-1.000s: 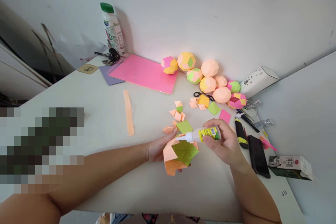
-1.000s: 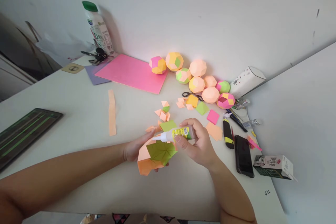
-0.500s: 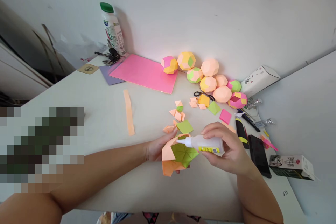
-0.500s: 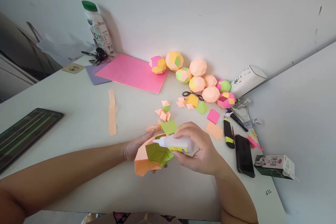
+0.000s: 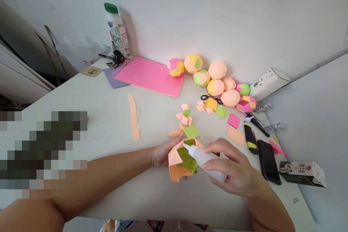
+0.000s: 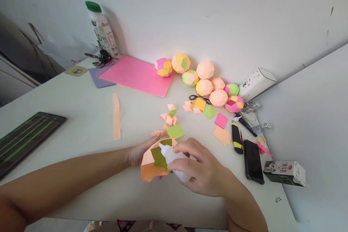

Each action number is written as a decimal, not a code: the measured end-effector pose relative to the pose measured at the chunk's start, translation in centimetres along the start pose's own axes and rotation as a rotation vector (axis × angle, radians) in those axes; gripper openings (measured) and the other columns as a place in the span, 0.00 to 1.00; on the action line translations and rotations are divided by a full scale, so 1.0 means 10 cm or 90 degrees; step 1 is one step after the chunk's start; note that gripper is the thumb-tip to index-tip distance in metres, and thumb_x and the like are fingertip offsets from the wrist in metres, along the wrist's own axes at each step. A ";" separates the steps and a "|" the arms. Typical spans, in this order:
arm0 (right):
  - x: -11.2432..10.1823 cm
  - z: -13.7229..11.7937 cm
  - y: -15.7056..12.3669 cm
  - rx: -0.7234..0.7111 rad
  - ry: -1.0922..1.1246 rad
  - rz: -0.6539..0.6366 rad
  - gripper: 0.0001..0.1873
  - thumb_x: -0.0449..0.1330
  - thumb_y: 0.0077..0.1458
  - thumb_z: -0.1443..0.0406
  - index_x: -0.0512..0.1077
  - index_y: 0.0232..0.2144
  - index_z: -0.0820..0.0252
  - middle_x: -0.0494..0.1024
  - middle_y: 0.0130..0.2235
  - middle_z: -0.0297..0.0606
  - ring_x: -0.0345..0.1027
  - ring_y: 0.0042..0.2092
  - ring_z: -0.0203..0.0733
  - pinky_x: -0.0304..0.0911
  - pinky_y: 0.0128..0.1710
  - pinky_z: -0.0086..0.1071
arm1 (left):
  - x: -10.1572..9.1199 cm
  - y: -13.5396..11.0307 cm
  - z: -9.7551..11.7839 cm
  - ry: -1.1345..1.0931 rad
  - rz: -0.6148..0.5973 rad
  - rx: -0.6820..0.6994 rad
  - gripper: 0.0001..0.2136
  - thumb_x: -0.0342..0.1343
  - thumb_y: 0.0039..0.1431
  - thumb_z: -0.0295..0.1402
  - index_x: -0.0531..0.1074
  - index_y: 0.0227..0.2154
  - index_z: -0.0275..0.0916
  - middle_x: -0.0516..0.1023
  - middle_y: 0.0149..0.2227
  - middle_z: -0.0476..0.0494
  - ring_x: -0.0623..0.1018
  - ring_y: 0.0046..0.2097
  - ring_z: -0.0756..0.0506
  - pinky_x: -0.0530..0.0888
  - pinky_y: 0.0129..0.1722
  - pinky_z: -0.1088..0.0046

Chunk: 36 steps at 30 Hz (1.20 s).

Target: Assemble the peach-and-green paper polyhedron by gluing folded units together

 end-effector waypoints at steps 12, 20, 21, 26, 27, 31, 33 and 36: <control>0.20 -0.41 0.06 -0.086 -0.175 -0.062 0.09 0.58 0.54 0.77 0.71 0.35 0.61 0.70 0.34 0.39 0.58 0.31 0.38 0.61 0.29 0.32 | -0.07 0.00 0.00 -0.026 0.038 0.045 0.31 0.36 0.62 0.56 0.70 0.48 0.36 0.78 0.38 0.39 0.76 0.45 0.41 0.68 0.45 0.65; 0.21 -0.33 0.05 -0.037 -0.133 -0.077 0.09 0.56 0.55 0.77 0.71 0.34 0.60 0.68 0.31 0.37 0.59 0.31 0.38 0.63 0.29 0.32 | -0.02 0.00 0.02 -0.004 0.013 0.045 0.31 0.34 0.63 0.56 0.69 0.49 0.35 0.78 0.38 0.37 0.76 0.47 0.40 0.69 0.46 0.64; 0.16 -0.31 0.03 -0.028 -0.116 -0.072 0.10 0.55 0.55 0.77 0.71 0.35 0.60 0.69 0.32 0.38 0.60 0.31 0.38 0.63 0.29 0.32 | -0.02 0.00 0.02 -0.004 0.012 0.041 0.31 0.35 0.62 0.57 0.68 0.50 0.36 0.78 0.40 0.37 0.77 0.45 0.40 0.70 0.44 0.64; -0.27 -0.01 -0.08 0.127 0.101 0.097 0.19 0.64 0.50 0.69 0.68 0.45 0.60 0.72 0.41 0.45 0.69 0.41 0.46 0.69 0.35 0.36 | -0.02 0.01 -0.05 -0.016 -0.019 -0.010 0.36 0.40 0.54 0.63 0.69 0.49 0.34 0.77 0.39 0.36 0.78 0.34 0.41 0.73 0.30 0.65; -0.35 0.12 -0.12 0.181 0.167 0.157 0.20 0.66 0.49 0.68 0.68 0.45 0.57 0.71 0.42 0.44 0.70 0.41 0.46 0.69 0.34 0.36 | -0.02 0.01 -0.07 -0.024 -0.022 -0.015 0.37 0.41 0.53 0.64 0.69 0.48 0.34 0.77 0.39 0.35 0.78 0.35 0.40 0.73 0.29 0.66; -0.22 0.64 -0.26 0.407 0.500 0.236 0.16 0.66 0.51 0.65 0.66 0.41 0.51 0.73 0.43 0.37 0.73 0.33 0.40 0.69 0.33 0.37 | -0.03 -0.01 -0.09 -0.063 -0.030 -0.005 0.39 0.45 0.49 0.65 0.68 0.51 0.35 0.76 0.41 0.35 0.78 0.39 0.38 0.73 0.28 0.69; -0.04 0.75 -0.27 0.477 0.646 0.206 0.14 0.66 0.52 0.63 0.65 0.39 0.51 0.75 0.35 0.33 0.72 0.30 0.38 0.68 0.33 0.37 | -0.03 -0.02 -0.10 -0.079 -0.023 0.000 0.39 0.47 0.48 0.65 0.67 0.52 0.35 0.76 0.42 0.35 0.77 0.40 0.39 0.73 0.30 0.68; 0.07 0.80 -0.24 0.509 0.765 0.184 0.14 0.66 0.52 0.59 0.68 0.40 0.53 0.74 0.30 0.32 0.70 0.30 0.37 0.66 0.32 0.35 | -0.04 -0.04 -0.09 -0.085 0.005 -0.004 0.39 0.48 0.49 0.64 0.67 0.53 0.35 0.76 0.43 0.35 0.77 0.41 0.38 0.72 0.34 0.65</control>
Point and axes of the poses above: each hand's wrist, its own y-axis towards the middle knuckle, its own x-axis out of the palm, z = x × y, the point moved 9 cm from there along y, towards the middle knuckle
